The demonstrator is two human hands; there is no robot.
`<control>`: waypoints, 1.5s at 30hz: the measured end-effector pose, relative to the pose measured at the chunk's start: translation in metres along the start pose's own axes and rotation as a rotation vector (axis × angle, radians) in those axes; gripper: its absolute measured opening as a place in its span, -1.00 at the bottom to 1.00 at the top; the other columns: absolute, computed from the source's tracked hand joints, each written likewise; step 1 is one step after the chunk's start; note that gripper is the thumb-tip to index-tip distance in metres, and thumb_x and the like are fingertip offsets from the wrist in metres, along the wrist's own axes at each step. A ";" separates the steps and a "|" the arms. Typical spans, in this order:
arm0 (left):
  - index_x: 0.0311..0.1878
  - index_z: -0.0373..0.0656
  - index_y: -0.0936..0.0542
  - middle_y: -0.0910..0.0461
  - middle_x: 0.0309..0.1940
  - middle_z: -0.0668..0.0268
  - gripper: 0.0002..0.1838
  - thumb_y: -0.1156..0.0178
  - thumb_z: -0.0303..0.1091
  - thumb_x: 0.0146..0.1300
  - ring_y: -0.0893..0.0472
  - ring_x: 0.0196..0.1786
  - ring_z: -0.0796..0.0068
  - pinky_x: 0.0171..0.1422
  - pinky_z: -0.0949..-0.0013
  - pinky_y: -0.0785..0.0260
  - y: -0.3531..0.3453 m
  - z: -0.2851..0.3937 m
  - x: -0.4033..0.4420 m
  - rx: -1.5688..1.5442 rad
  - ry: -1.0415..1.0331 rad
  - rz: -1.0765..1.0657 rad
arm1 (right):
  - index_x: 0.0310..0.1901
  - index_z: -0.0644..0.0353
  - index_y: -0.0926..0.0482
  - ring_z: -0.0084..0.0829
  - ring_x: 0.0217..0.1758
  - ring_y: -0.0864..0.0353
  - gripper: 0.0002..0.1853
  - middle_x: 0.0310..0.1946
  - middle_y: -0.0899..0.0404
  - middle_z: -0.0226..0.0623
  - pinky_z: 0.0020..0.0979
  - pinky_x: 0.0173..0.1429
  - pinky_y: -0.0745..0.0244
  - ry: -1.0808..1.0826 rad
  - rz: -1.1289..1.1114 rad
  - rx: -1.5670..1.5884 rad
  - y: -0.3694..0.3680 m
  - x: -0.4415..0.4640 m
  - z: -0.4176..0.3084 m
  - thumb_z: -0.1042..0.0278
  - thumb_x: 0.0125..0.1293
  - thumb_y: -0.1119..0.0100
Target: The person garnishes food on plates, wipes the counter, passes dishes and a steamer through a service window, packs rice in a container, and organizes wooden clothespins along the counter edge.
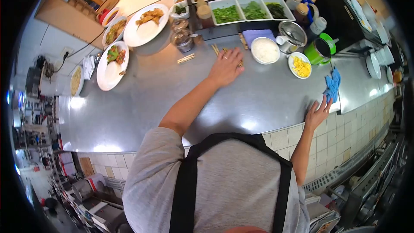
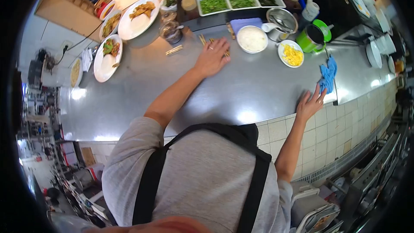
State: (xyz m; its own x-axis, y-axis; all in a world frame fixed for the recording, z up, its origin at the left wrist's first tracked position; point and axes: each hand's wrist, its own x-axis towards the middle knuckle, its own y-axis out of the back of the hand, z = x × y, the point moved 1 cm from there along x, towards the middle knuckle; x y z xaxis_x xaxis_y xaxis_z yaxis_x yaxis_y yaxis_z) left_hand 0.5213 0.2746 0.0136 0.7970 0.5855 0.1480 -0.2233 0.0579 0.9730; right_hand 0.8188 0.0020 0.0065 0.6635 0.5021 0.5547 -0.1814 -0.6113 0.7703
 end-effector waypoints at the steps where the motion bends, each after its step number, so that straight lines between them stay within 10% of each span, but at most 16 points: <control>1: 0.39 -0.13 -0.20 -0.13 0.42 0.13 -0.36 0.10 0.04 0.36 -0.11 0.45 0.12 0.49 -0.02 0.12 0.000 0.005 -0.020 -0.025 -0.023 0.008 | 0.26 0.08 -0.37 0.03 0.30 -0.29 -0.52 0.35 -0.17 0.06 -0.07 0.31 -0.16 0.052 0.017 0.042 0.006 -0.016 -0.015 0.31 0.30 -0.06; 10: 0.34 -0.16 -0.26 -0.19 0.39 0.12 -0.39 0.05 0.00 0.34 -0.12 0.45 0.12 0.47 0.04 0.06 0.038 -0.045 -0.094 -0.034 0.055 0.195 | 0.13 0.18 -0.45 -0.03 0.17 -0.44 -0.59 0.28 -0.29 -0.02 -0.15 0.20 -0.38 0.434 -0.451 0.414 0.020 -0.089 -0.193 0.42 0.22 -0.12; 19: 0.28 -0.16 -0.35 -0.28 0.33 0.16 -0.49 -0.04 -0.26 0.27 -0.24 0.37 0.13 0.40 0.09 -0.06 0.050 -0.070 -0.165 -0.020 0.025 0.076 | 0.30 0.28 -0.24 -0.03 0.20 -0.43 -0.48 0.38 -0.17 -0.10 -0.13 0.21 -0.43 0.374 -0.548 0.136 -0.092 -0.013 -0.315 0.44 0.28 0.13; 27: 0.17 -0.19 -0.45 -0.52 0.08 0.04 -0.54 -0.02 -0.58 0.15 -0.51 0.05 0.02 0.18 0.13 -0.33 0.020 -0.106 -0.133 -0.258 -0.221 0.291 | 0.07 0.27 -0.47 -0.12 0.08 -0.53 -0.66 0.17 -0.42 -0.19 -0.17 0.12 -0.49 0.213 -0.555 0.025 -0.088 -0.009 -0.313 0.42 0.30 0.12; 39: 0.06 -0.24 -0.53 -0.58 -0.06 0.05 -0.60 -0.06 -0.53 0.09 -0.50 0.08 0.05 0.25 0.11 -0.23 0.004 -0.075 -0.059 -0.229 -0.391 0.319 | -0.21 0.18 -0.50 -0.12 -0.13 -0.58 -0.85 -0.28 -0.55 -0.13 -0.15 -0.03 -0.50 0.020 -0.262 0.095 0.022 -0.142 -0.199 0.41 0.22 0.03; 45: 0.28 -0.30 -0.33 -0.38 0.19 -0.05 -0.48 -0.06 -0.42 0.23 -0.32 0.25 -0.04 0.34 0.07 -0.10 0.032 -0.058 -0.143 -0.405 -0.168 0.346 | -0.23 0.22 -0.50 -0.04 -0.27 -0.61 -0.85 -0.36 -0.56 -0.13 -0.13 -0.18 -0.54 -0.060 -0.243 0.039 0.049 -0.171 -0.192 0.44 0.18 0.03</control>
State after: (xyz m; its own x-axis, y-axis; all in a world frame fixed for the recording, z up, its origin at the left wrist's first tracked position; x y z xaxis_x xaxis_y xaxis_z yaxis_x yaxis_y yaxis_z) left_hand 0.3679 0.2399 0.0129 0.7100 0.4903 0.5055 -0.6594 0.2109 0.7216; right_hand 0.5570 0.0037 0.0099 0.7263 0.6007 0.3342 0.0163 -0.5011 0.8652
